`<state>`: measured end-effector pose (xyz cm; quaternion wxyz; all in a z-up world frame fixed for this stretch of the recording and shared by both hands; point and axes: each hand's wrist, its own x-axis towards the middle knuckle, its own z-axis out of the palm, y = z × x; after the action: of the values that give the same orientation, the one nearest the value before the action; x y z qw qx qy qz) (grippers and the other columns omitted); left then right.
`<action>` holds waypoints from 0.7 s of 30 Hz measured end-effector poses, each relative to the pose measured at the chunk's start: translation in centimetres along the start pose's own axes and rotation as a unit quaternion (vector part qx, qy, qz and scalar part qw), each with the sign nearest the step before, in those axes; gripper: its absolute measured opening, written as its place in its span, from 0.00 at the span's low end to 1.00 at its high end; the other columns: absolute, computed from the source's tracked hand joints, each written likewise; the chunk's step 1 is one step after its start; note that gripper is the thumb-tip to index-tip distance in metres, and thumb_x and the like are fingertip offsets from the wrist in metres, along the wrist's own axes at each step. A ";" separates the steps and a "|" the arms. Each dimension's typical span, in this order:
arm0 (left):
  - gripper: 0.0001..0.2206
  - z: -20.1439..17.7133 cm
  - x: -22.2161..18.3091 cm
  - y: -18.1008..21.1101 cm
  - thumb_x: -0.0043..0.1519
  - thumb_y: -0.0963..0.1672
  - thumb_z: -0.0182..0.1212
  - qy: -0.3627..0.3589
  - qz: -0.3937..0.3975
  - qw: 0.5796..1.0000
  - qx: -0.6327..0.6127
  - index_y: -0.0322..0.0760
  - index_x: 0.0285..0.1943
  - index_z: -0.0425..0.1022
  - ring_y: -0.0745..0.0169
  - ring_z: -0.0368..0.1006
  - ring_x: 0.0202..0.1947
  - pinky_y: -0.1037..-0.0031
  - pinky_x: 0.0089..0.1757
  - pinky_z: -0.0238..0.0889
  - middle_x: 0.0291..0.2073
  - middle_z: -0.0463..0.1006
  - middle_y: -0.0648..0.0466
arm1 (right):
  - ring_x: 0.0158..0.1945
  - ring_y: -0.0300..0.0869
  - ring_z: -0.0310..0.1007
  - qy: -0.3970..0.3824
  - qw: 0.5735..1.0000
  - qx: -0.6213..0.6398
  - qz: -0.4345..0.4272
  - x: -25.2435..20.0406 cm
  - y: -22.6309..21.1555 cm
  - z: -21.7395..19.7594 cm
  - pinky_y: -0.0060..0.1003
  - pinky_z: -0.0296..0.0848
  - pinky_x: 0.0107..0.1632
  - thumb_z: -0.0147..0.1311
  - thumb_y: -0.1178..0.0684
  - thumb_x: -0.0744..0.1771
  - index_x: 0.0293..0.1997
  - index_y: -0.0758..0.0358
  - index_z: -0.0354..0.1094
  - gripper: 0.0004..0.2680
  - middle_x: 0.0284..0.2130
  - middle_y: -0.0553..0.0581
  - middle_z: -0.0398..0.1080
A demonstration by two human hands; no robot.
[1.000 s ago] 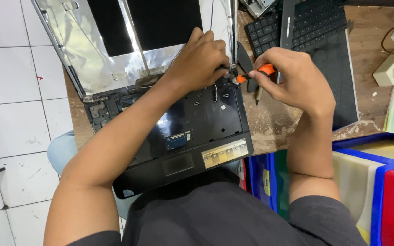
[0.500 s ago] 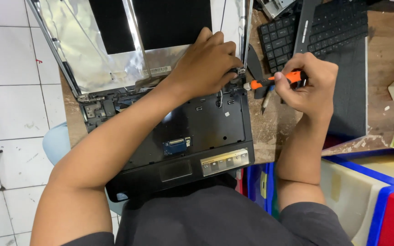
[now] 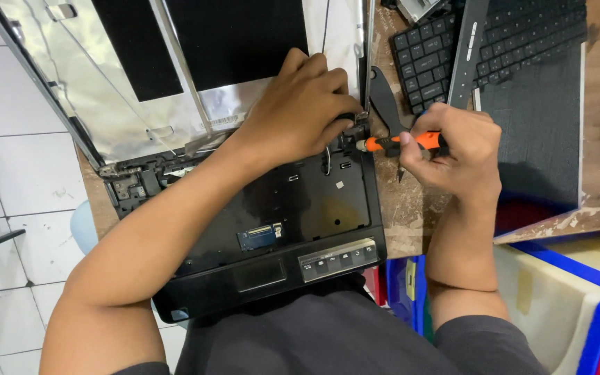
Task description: The person uses a screwdriver to remove screws from the hinge area of a disassembled laptop. They then detach the screen assembly from the main body and set it aside.
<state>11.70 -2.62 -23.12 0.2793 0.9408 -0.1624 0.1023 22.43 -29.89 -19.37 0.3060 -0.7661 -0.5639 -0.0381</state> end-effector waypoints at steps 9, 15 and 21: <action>0.08 -0.1 -0.2 -0.1 0.68 0.46 0.74 0.024 0.013 1.000 -0.008 0.44 0.53 0.88 0.46 0.66 0.43 0.55 0.45 0.54 0.37 0.78 0.55 | 0.24 0.44 0.60 0.000 1.000 -0.020 -0.011 0.1 -0.3 0.0 0.39 0.60 0.30 0.62 0.61 0.72 0.38 0.67 0.68 0.06 0.25 0.55 0.67; 0.08 -0.2 -0.2 0.0 0.66 0.45 0.75 0.024 0.010 1.000 -0.007 0.45 0.53 0.88 0.46 0.66 0.43 0.55 0.45 0.53 0.38 0.78 0.54 | 0.24 0.44 0.59 -0.007 1.000 -0.024 -0.001 0.0 -0.4 0.3 0.39 0.59 0.31 0.62 0.60 0.72 0.38 0.66 0.68 0.06 0.26 0.55 0.66; 0.10 -0.3 -0.1 0.1 0.67 0.47 0.73 0.006 -0.004 1.000 -0.015 0.45 0.55 0.88 0.44 0.66 0.44 0.55 0.45 0.54 0.38 0.79 0.54 | 0.24 0.44 0.57 -0.039 0.999 -0.025 -0.015 0.6 -1.2 -0.3 0.39 0.57 0.29 0.60 0.61 0.74 0.37 0.67 0.67 0.08 0.24 0.55 0.63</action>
<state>11.56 -2.52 -22.88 0.2942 0.9367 -0.1589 0.1042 21.70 -29.29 -18.36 0.2637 -0.7660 -0.5857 -0.0272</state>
